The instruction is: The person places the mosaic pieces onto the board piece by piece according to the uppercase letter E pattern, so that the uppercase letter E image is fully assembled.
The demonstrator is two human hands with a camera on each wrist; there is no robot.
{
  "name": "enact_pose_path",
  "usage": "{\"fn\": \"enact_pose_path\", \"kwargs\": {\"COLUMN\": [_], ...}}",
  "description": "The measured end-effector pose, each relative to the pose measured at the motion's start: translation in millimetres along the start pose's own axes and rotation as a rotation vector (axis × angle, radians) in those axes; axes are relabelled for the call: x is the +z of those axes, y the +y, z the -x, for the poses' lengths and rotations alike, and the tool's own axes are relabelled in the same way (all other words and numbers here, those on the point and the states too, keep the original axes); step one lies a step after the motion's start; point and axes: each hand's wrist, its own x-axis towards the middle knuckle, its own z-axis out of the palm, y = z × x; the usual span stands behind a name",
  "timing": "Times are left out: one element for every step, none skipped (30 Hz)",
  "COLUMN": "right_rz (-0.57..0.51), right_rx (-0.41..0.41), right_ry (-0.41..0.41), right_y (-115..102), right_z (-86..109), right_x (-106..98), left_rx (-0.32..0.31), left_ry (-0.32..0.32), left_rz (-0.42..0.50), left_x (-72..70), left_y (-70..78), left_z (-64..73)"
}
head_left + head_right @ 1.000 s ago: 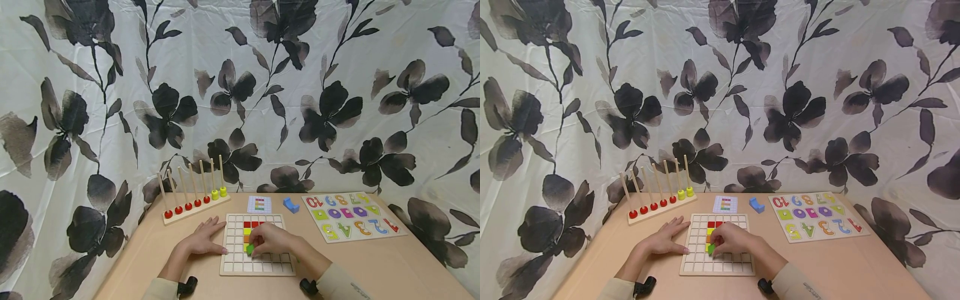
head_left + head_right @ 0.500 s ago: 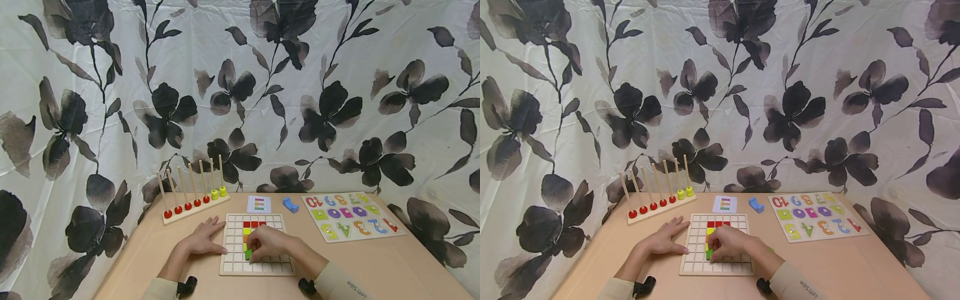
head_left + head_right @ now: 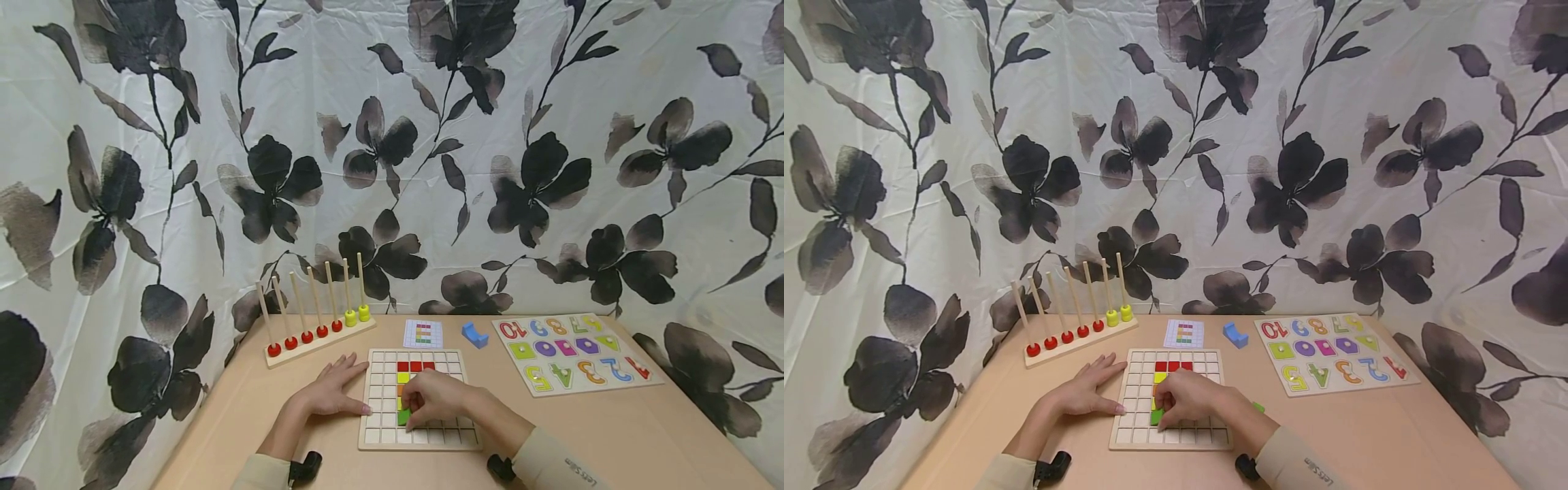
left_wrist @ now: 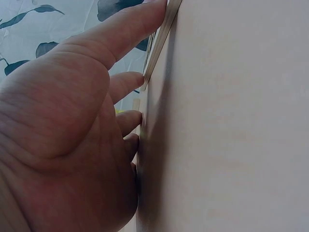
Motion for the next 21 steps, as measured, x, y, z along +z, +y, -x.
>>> {"fn": "enact_pose_path", "kwargs": {"right_rz": [0.0, -0.004, -0.005, -0.005, -0.004, -0.003, -0.001, 0.001, 0.002, 0.003, 0.003, 0.001, -0.003, -0.007, -0.01, -0.017, -0.031, -0.044, -0.06, -0.079, -0.105], "right_rx": [0.001, 0.006, 0.01, 0.015, 0.017, 0.019, 0.02, 0.02, 0.019, 0.017, 0.013, 0.011, 0.006, 0.001, -0.004, -0.007, -0.005, -0.004, -0.002, 0.004, 0.015], "right_ry": [0.001, 0.0, -0.001, -0.003, -0.005, -0.006, -0.007, -0.009, -0.009, -0.01, -0.009, -0.009, -0.007, -0.005, -0.002, 0.003, 0.01, 0.018, 0.029, 0.041, 0.057], "right_y": [-0.1, -0.2, -0.1, 0.1, 0.4, 1.0, 1.2, 1.5, 1.6, 1.8, 1.8, 1.8, 1.5, 1.8, 1.9, 2.4, 2.8, 3.8, 4.5, 5.9, 7.2], "right_z": [-0.2, -0.4, -0.7, -1.0, -1.4, -1.7, -2.0, -2.2, -2.3, -2.4, -2.3, -2.2, -1.9, -1.6, -1.2, -0.6, 0.3, 1.2, 2.2, 3.4, 5.0], "right_x": [0.1, 0.2, 0.4, 0.6, 0.7, 1.0, 1.2, 1.4, 1.4, 1.2, 1.0, 0.8, 0.6, 0.3, -0.2, -0.6, -1.1, -1.6, -2.5, -3.5, -4.5], "left_rx": [0.0, -0.001, -0.002, -0.002, -0.002, -0.002, -0.002, -0.003, -0.002, -0.002, -0.002, -0.002, -0.001, -0.001, 0.0, 0.001, 0.002, 0.003, 0.003, 0.002, 0.001], "left_ry": [-0.001, -0.002, -0.004, -0.005, -0.007, -0.008, -0.009, -0.01, -0.009, -0.008, -0.007, -0.006, -0.006, -0.005, -0.005, -0.005, -0.005, -0.005, -0.005, -0.005, -0.005], "left_rz": [-0.001, -0.002, -0.001, 0.0, 0.002, 0.003, 0.002, 0.003, 0.006, 0.006, 0.007, 0.005, 0.005, 0.005, 0.005, 0.003, 0.002, 0.002, 0.002, 0.003, 0.005], "left_x": [0.0, 0.0, 0.0, 0.0, 0.0, 0.1, 0.1, 0.1, 0.0, -0.1, -0.2, -0.2, -0.3, -0.4, -0.5, -0.5, -0.5, -0.5, -0.5, -0.7, -0.8], "left_y": [0.0, -0.1, -0.1, 0.0, 0.1, 0.0, -0.1, -0.1, -0.1, -0.1, -0.1, -0.3, -0.4, -0.4, -0.4, -0.4, -0.3, -0.3, -0.2, -0.1, 0.1], "left_z": [0.0, 0.0, 0.0, 0.1, 0.3, 0.4, 0.5, 0.6, 0.7, 0.8, 0.9, 0.8, 0.8, 0.8, 0.9, 0.9, 1.0, 1.0, 1.2, 1.5, 1.7]}}
